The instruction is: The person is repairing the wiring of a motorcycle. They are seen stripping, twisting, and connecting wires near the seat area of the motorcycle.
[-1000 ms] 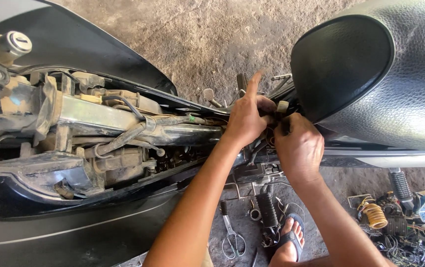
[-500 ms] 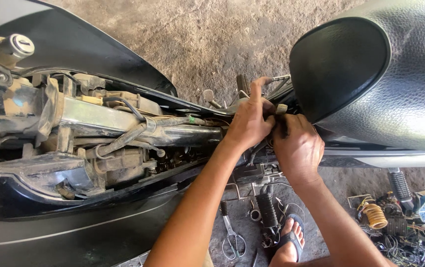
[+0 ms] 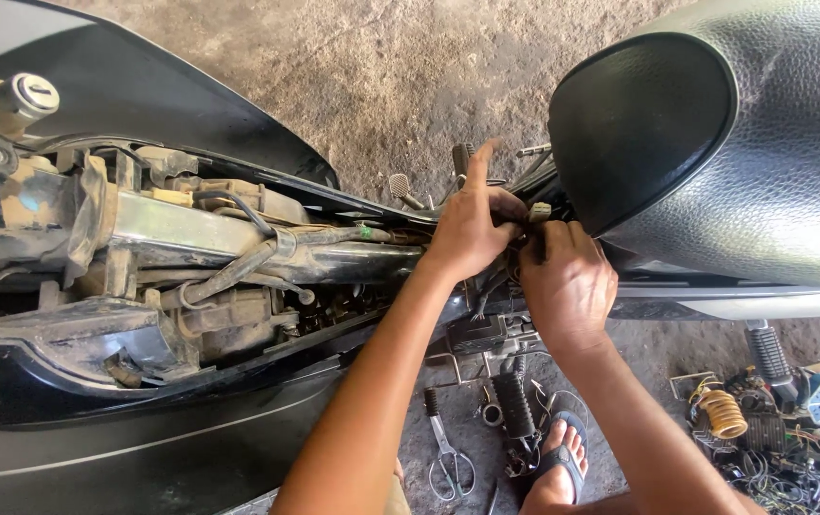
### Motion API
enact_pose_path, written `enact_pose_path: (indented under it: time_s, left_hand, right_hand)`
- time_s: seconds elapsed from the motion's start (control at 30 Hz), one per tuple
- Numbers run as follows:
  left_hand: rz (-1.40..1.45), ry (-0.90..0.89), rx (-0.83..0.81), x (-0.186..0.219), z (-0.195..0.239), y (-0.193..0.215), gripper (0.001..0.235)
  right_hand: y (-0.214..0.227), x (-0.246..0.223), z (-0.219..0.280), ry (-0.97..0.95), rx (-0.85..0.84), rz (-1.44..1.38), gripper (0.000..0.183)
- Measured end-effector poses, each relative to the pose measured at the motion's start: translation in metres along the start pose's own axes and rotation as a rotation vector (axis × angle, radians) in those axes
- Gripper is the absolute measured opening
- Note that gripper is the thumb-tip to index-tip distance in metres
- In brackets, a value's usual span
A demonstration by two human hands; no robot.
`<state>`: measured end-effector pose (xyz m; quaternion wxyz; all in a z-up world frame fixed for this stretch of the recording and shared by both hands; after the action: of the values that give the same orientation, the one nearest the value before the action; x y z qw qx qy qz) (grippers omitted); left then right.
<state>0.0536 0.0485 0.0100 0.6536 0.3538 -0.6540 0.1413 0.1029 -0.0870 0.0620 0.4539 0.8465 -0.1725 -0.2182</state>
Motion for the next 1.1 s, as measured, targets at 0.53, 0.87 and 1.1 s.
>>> enact_pose_path:
  time_s: [0.53,0.87,1.1]
  left_hand:
    - [-0.007,0.122,0.068,-0.002,-0.004,0.009,0.088]
    - [0.09,0.067,0.112,-0.013,-0.006,0.007,0.077]
    - [0.152,0.044,0.105,-0.007,-0.001,0.012,0.074]
  right_hand:
    - [-0.006,-0.001,0.002,0.033,-0.037,0.034,0.019]
    - [0.001,-0.01,0.004,0.116,0.028,-0.002,0.013]
    - [-0.002,-0.01,0.002,0.117,0.021,0.034,0.012]
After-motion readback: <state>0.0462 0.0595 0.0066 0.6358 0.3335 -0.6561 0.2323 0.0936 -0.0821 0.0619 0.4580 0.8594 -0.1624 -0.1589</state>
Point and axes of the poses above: each hand's wrist, its own z-axis away from the middle knuckle, its own y-axis out of the back of the hand, x = y × z, the point moved 7 cm from there along -z, towards the middle knuckle, and after that the axes turned 1 degree about -y, right-handed, at the moved point
